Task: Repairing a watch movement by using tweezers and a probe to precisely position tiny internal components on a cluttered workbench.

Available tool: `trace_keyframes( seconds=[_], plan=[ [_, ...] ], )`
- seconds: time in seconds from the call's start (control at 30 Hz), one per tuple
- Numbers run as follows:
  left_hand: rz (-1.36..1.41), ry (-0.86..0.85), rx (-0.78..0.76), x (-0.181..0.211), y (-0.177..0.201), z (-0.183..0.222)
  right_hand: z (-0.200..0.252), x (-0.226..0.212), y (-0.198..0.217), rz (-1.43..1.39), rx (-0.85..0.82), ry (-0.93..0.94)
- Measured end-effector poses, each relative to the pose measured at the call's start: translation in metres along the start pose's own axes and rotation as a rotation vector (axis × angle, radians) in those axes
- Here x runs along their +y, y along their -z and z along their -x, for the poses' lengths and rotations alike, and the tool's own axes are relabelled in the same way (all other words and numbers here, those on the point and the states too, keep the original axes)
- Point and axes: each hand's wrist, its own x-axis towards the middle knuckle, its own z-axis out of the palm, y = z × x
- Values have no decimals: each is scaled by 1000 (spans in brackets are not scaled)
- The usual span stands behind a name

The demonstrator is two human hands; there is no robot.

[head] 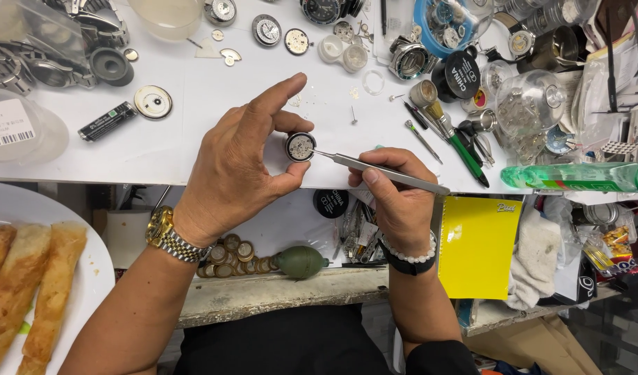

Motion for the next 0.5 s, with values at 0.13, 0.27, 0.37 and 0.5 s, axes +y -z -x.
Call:
trace_keyframes(
  seconds=[0.13,0.27,0.37,0.5],
  plan=[
    [1,-3,-4,0,0,0,-1,-3,-2,28,-12,27],
    [6,7,-4,0,0,0,0,-2,-2,45,0,22],
    [6,3,0,0,0,1,0,-1,-2,15,2,21],
    [-1,-10,6,0,-1,0,0,1,0,-23,4,24]
  ],
)
